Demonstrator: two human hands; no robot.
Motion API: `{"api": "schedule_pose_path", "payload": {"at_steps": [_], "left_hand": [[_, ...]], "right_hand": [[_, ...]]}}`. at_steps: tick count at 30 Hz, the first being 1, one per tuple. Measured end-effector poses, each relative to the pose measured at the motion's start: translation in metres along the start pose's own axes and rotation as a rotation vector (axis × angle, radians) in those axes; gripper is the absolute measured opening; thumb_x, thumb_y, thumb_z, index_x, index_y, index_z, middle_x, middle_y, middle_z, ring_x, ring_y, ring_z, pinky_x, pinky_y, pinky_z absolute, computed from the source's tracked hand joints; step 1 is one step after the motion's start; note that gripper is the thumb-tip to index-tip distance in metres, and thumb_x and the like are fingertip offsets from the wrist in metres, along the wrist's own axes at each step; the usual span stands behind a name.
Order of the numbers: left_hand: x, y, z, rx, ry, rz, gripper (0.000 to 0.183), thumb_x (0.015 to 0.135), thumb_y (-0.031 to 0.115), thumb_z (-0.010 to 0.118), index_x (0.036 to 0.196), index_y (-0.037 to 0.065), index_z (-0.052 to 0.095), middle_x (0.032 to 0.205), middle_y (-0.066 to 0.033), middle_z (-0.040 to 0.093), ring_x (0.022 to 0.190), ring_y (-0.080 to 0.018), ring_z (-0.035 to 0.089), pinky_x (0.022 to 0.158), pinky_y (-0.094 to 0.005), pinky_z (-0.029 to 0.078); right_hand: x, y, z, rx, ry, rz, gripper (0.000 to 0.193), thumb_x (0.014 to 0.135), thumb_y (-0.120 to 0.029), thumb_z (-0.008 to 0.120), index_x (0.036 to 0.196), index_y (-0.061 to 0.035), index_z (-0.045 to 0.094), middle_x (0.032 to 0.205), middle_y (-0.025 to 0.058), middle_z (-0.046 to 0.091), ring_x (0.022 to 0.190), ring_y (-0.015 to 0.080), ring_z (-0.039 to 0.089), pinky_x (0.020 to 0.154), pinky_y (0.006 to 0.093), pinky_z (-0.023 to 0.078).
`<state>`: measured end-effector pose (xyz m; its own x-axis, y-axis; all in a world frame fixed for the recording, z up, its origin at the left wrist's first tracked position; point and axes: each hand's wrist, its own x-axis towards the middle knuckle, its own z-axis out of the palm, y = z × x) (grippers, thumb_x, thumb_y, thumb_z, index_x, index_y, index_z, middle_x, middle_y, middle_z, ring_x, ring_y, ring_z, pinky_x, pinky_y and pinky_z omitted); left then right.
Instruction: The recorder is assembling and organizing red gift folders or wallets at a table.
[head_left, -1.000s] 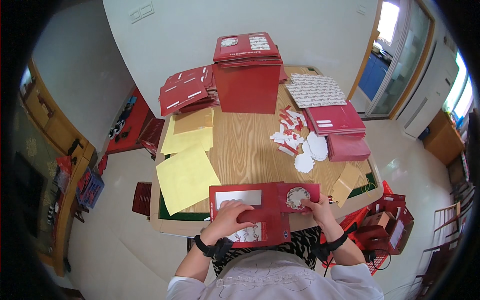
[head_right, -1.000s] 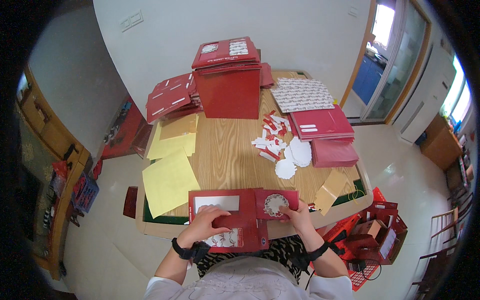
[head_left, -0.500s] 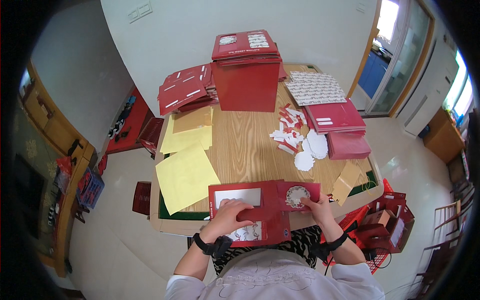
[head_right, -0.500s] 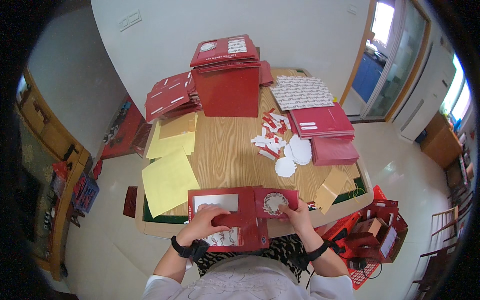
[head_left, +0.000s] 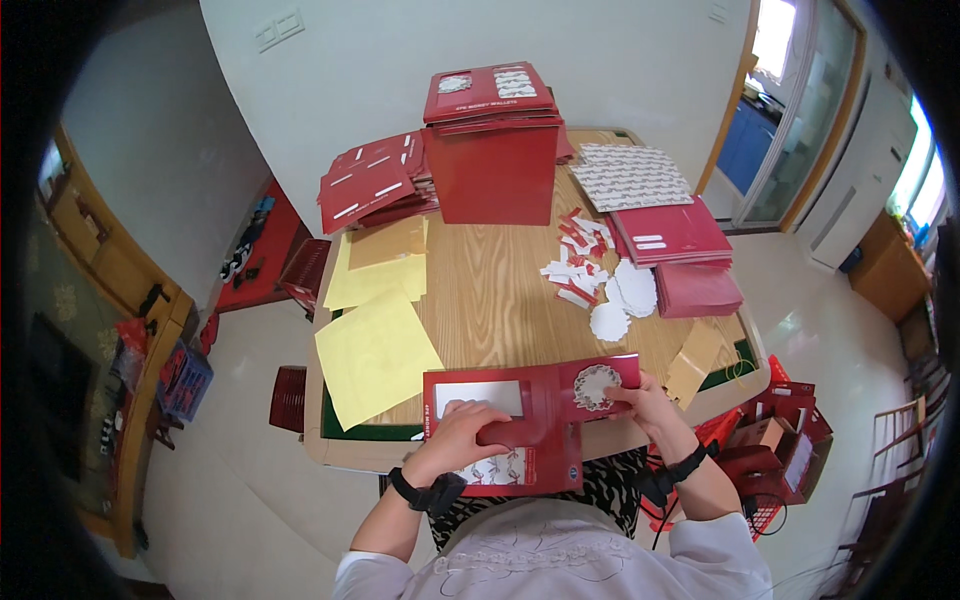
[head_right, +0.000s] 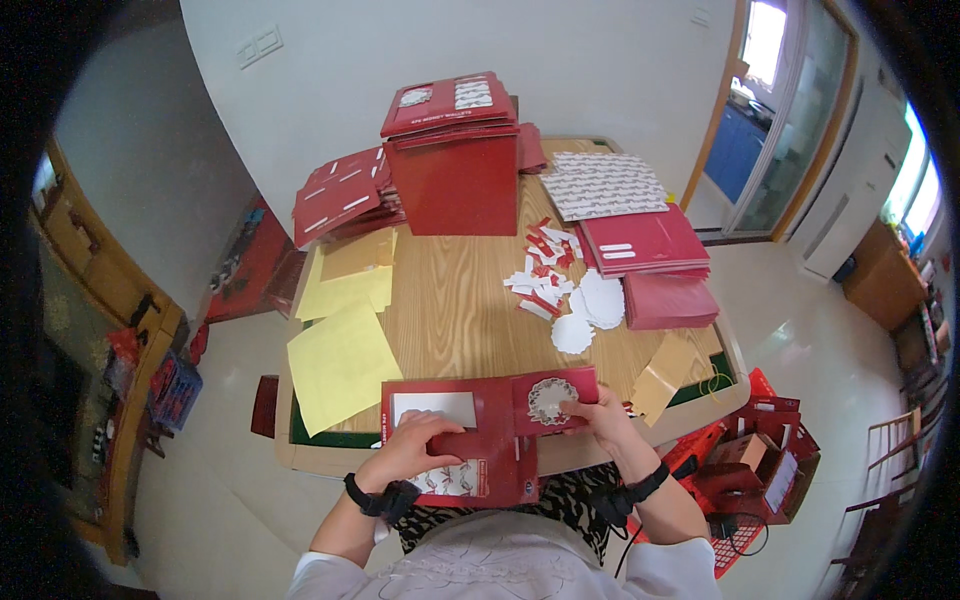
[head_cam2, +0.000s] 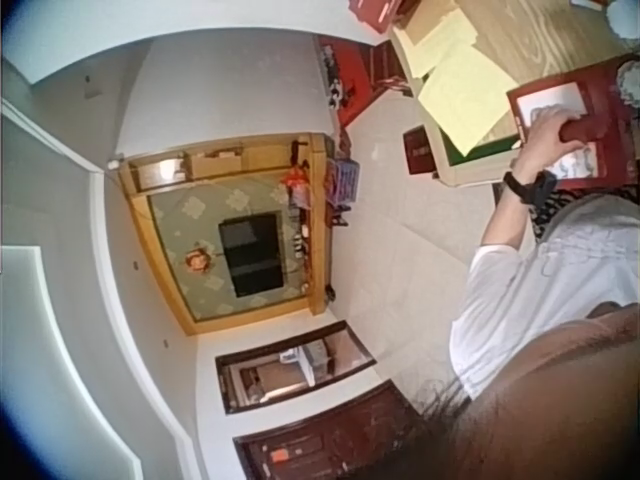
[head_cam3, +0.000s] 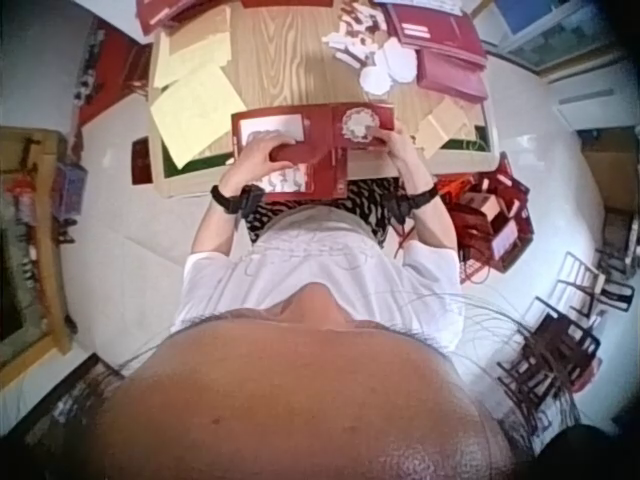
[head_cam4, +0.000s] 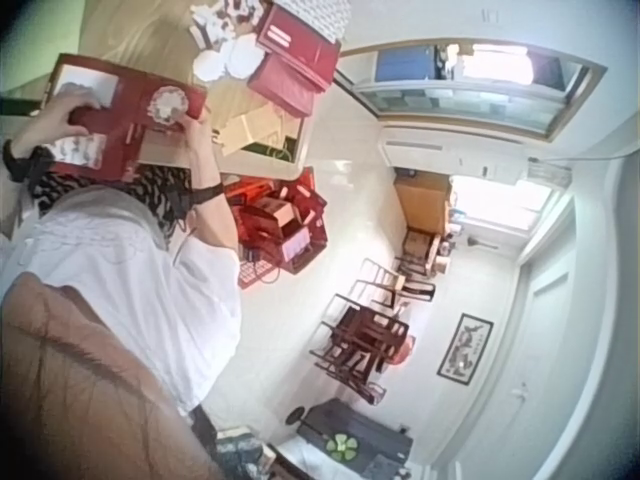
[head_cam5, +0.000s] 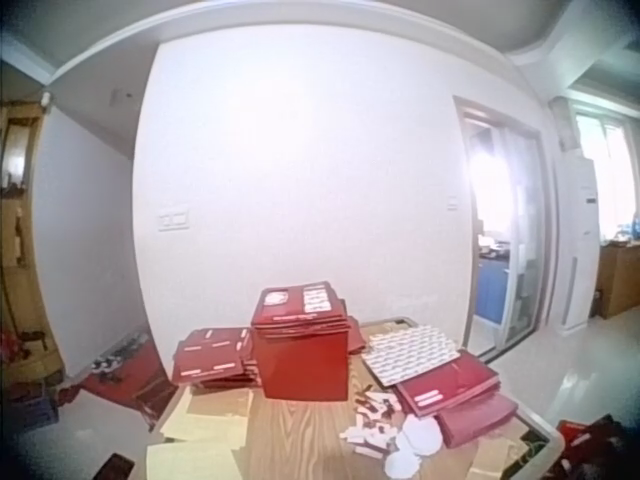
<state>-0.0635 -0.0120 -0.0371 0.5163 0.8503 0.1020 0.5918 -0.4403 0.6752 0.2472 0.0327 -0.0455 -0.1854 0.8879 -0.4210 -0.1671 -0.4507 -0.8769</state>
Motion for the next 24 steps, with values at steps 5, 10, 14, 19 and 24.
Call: {"api": "schedule_pose_path", "payload": {"at_steps": [5, 10, 14, 19, 24], "left_hand": [[0.0, 0.001, 0.0, -0.007, -0.005, -0.008, 0.04, 0.069, 0.029, 0.073, 0.102, 0.011, 0.06, 0.095, -0.0047, 0.06, 0.094, -0.0223, 0.053, 0.086, -0.0348, 0.032], [0.001, 0.0, 0.0, -0.001, -0.013, -0.008, 0.04, 0.069, 0.029, 0.073, 0.102, 0.011, 0.06, 0.096, -0.005, 0.059, 0.095, -0.0225, 0.053, 0.086, -0.0353, 0.032], [0.001, -0.001, 0.001, 0.025, -0.005, 0.007, 0.041, 0.069, 0.028, 0.073, 0.104, 0.011, 0.059, 0.096, -0.0061, 0.058, 0.096, -0.0239, 0.052, 0.086, -0.0354, 0.032], [0.001, 0.002, 0.0, 0.058, 0.005, 0.004, 0.042, 0.069, 0.027, 0.073, 0.105, 0.011, 0.059, 0.094, -0.007, 0.056, 0.096, -0.0257, 0.049, 0.085, -0.035, 0.033], [0.0, 0.002, 0.0, 0.054, 0.001, 0.016, 0.04, 0.07, 0.027, 0.072, 0.105, 0.01, 0.059, 0.094, -0.0074, 0.056, 0.094, -0.0261, 0.049, 0.084, -0.0355, 0.034]], "right_hand": [[-0.002, 0.001, 0.0, -0.002, 0.013, -0.016, 0.027, 0.077, -0.001, 0.064, 0.102, -0.0061, 0.058, 0.09, 0.0053, 0.064, 0.072, 0.015, 0.063, 0.053, 0.0278, 0.054], [-0.002, 0.0, 0.003, -0.008, 0.042, -0.007, 0.023, 0.078, -0.002, 0.063, 0.1, -0.0058, 0.059, 0.087, 0.0052, 0.064, 0.068, 0.0131, 0.062, 0.052, 0.0255, 0.052], [0.003, 0.016, 0.0, -0.119, 0.063, -0.143, 0.022, 0.078, -0.002, 0.063, 0.099, -0.005, 0.06, 0.086, 0.0051, 0.064, 0.066, 0.0126, 0.062, 0.051, 0.025, 0.052], [-0.001, 0.014, 0.0, -0.011, 0.044, -0.051, 0.022, 0.078, -0.002, 0.063, 0.1, -0.0046, 0.059, 0.087, 0.0056, 0.064, 0.067, 0.0133, 0.062, 0.05, 0.025, 0.052], [-0.005, 0.007, 0.003, 0.023, 0.058, 0.009, 0.025, 0.078, -0.002, 0.063, 0.102, -0.0051, 0.058, 0.089, 0.0059, 0.064, 0.069, 0.0146, 0.062, 0.051, 0.0263, 0.053]]}}
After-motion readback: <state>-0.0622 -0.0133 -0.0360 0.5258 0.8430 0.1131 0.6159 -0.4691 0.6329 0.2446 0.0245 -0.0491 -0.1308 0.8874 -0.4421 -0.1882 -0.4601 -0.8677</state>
